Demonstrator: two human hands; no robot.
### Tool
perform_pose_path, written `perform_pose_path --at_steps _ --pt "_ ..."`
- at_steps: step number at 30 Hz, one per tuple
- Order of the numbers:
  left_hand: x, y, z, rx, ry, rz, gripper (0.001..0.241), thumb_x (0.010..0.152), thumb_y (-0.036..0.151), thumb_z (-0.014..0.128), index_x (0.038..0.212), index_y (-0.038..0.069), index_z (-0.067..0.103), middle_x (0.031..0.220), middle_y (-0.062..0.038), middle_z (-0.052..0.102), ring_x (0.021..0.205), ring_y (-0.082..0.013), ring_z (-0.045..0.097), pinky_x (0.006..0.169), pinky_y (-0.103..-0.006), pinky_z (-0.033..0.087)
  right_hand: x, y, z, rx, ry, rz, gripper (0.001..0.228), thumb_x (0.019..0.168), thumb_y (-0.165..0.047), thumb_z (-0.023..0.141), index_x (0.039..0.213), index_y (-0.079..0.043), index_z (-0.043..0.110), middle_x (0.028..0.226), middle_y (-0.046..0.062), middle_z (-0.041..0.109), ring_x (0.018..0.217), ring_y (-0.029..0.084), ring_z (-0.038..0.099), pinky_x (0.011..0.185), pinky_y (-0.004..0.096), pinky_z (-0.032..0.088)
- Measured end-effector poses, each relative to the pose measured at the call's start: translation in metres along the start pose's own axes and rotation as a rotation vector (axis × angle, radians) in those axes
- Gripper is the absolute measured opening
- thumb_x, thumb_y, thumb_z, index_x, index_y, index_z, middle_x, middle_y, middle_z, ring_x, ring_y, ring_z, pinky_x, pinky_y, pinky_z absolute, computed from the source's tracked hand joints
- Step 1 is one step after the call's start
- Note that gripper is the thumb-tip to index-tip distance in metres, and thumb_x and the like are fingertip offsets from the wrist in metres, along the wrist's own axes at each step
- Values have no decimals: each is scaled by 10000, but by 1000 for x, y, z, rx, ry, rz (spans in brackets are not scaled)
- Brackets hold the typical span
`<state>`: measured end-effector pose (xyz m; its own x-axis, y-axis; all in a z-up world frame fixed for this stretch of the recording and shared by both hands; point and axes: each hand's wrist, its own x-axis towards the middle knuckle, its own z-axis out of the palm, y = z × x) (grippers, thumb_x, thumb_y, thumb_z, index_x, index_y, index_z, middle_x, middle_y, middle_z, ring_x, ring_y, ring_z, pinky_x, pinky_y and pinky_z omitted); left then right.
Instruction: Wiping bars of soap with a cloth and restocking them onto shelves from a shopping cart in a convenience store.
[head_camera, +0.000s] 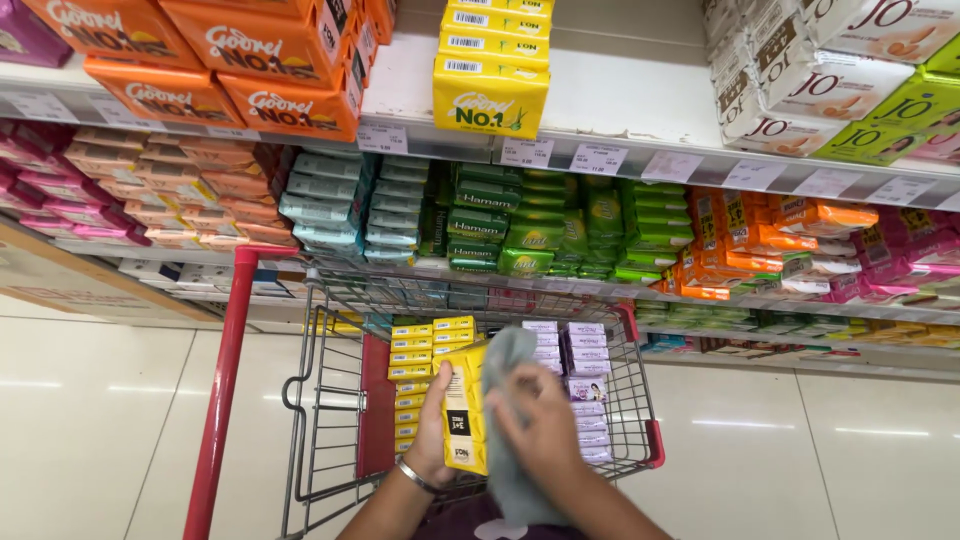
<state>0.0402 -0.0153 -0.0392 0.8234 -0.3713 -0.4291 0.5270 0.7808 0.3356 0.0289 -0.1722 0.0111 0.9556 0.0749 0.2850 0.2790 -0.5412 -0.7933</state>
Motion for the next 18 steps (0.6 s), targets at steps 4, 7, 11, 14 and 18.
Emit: perform_pose_path --at_steps 4,7,11,14,18 --pt "-1 5 3 42 -154 -123 725 902 647 401 1302 82 615 1136 -113 744 1004 -221 746 893 -365 603 -2 -8 -7 -48 -126 -170 408 828 -243 806 1208 -97 779 1008 88 644 813 218 648 718 318 544" --pt "3 -6 -9 -36 -126 -20 664 1007 575 425 1411 67 563 1219 -115 709 1066 -225 699 935 -385 572 5 12 -9 -99 -63 -110 389 830 -222 802 1207 -131 787 981 75 649 801 214 650 686 325 543" --pt "-9 7 23 -62 -139 74 671 989 549 406 1492 114 494 1294 -88 690 1104 -214 685 939 -378 561 1 0 -13 -92 18 -44 324 875 -208 783 1187 -118 767 993 66 663 808 207 670 693 332 549" --pt "-15 18 41 -47 -89 57 693 937 566 388 1449 113 497 1282 -94 703 1103 -224 709 948 -378 582 -8 -1 -15 -134 -78 -228 374 850 -212 791 1210 -115 768 980 71 662 800 224 669 694 342 551" --pt "6 -6 -17 -155 -308 102 639 1091 571 441 1465 65 551 1211 -123 701 993 -231 712 833 -393 600 1 20 -15 -165 -83 -151 310 854 -217 788 1157 -150 784 973 52 684 789 221 685 693 353 557"
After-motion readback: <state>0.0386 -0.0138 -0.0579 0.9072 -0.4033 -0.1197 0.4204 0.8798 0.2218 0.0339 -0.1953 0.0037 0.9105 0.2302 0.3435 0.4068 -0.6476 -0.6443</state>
